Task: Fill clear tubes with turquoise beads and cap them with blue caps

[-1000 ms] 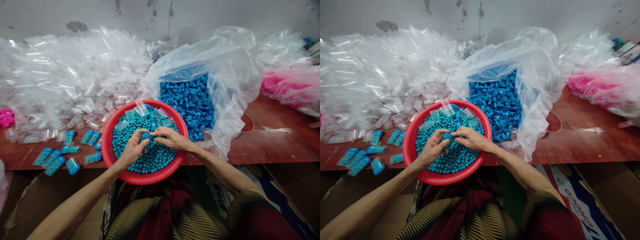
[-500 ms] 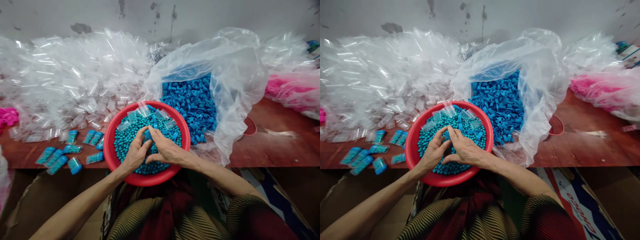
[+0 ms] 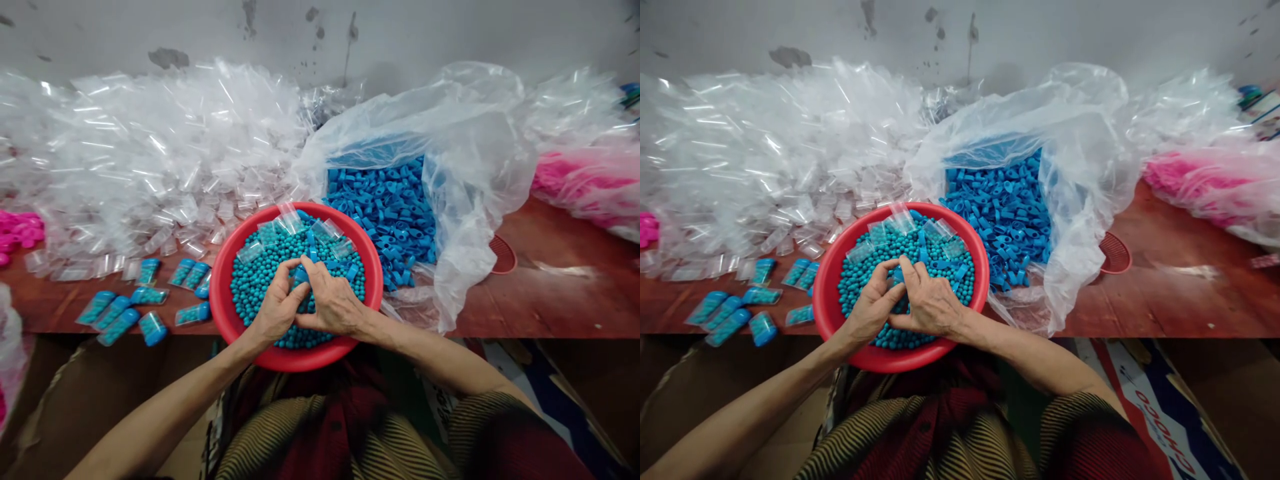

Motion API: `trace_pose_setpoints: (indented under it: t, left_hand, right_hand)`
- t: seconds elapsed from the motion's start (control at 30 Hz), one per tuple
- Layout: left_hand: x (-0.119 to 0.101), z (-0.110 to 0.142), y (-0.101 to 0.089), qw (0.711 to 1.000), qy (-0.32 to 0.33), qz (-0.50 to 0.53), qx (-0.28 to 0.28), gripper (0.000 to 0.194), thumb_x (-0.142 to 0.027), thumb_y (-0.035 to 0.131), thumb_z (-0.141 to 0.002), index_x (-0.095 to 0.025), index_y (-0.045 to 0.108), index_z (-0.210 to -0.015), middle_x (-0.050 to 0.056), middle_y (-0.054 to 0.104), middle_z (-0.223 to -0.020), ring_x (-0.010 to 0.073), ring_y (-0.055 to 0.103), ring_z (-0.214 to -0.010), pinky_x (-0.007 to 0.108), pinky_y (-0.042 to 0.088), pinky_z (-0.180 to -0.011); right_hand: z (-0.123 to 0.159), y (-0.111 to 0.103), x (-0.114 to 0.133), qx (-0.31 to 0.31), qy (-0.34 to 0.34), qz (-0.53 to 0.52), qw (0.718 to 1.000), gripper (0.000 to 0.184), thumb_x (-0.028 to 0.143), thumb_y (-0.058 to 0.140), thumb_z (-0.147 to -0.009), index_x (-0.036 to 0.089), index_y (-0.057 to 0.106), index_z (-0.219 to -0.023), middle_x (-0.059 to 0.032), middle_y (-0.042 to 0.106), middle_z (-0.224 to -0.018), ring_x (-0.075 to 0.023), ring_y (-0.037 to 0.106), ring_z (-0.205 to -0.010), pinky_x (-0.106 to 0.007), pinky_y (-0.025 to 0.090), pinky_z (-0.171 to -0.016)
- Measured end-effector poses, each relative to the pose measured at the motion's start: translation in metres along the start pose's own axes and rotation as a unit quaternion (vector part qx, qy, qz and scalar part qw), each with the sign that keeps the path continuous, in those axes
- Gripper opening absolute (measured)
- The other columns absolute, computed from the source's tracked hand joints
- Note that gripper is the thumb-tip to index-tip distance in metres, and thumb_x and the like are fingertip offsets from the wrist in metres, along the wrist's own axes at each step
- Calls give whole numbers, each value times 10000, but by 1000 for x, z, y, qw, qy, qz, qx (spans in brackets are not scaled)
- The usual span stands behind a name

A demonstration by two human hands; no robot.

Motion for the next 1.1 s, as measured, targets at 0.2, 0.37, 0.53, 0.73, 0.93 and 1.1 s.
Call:
trace_pose_setpoints:
  t: [0.2, 0.37, 0.53, 0.73, 0.93, 1.1]
  left_hand:
    - [5, 1, 2, 996, -59, 36, 63, 451, -375, 537, -839, -194, 370, -1218, -74, 463, -612, 64, 402, -418, 196, 343, -389]
    - [2, 3, 1, 997, -45, 43, 48, 483, -355, 565, -822, -210, 375, -1242, -64, 482, -641, 56, 417, -414, 193, 370, -378]
    - [4, 5, 4, 991, -70, 98, 51, 505, -386, 569, -815, -232, 381, -1258, -79, 447, -590, 63, 401, -388, 194, 310, -355]
    - [2, 2, -1, 997, -35, 74, -2, 352, -340, 593, -804, -196, 460, -1096, -38, 533, -758, 76, 474, -608, 205, 412, -580]
    - [-5, 3, -1, 999, -14, 34, 10, 308, -363, 586, -799, -183, 501, -1034, -25, 511, -790, 99, 449, -662, 225, 409, -640]
    - [-4, 6, 0, 998, -14, 42, -41, 237, -350, 604, -783, -193, 504, -930, -34, 491, -771, 94, 427, -656, 216, 390, -637]
  right_hand:
    - [-4, -14, -13, 38, 2, -216, 976, 432, 311, 379, -935, 145, 447, -1328, -64, 642, -898, -163, 628, -787, -313, 514, -719]
    - [-6, -6, -19, -26, 86, -385, 919, 295, 264, 403, -926, 216, 524, -1191, 49, 565, -661, -89, 576, -500, -216, 475, -526]
    - [-4, -6, -16, -57, 57, -297, 952, 214, 294, 431, -923, 177, 571, -1035, 11, 600, -732, -115, 598, -629, -250, 482, -631]
    - [6, -9, 4, 30, 1, -62, 998, 728, 428, 663, -759, 145, 330, -1342, -171, 549, -1170, -271, 601, -977, -362, 508, -675]
    - [6, -1, 14, -3, -16, 46, 999, 761, 452, 561, -783, 99, 247, -1381, -182, 542, -1096, -262, 612, -854, -325, 502, -563]
    - [0, 5, 15, 21, -31, 93, 995, 734, 480, 517, -778, 34, 310, -1322, -172, 538, -1004, -255, 602, -777, -319, 487, -515]
Point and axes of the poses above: each hand's wrist, its own z-axis away from the middle knuckle, its own y-axis out of the palm, x = y × z, the point moved 3 cm from there along -z, towards the middle knuckle
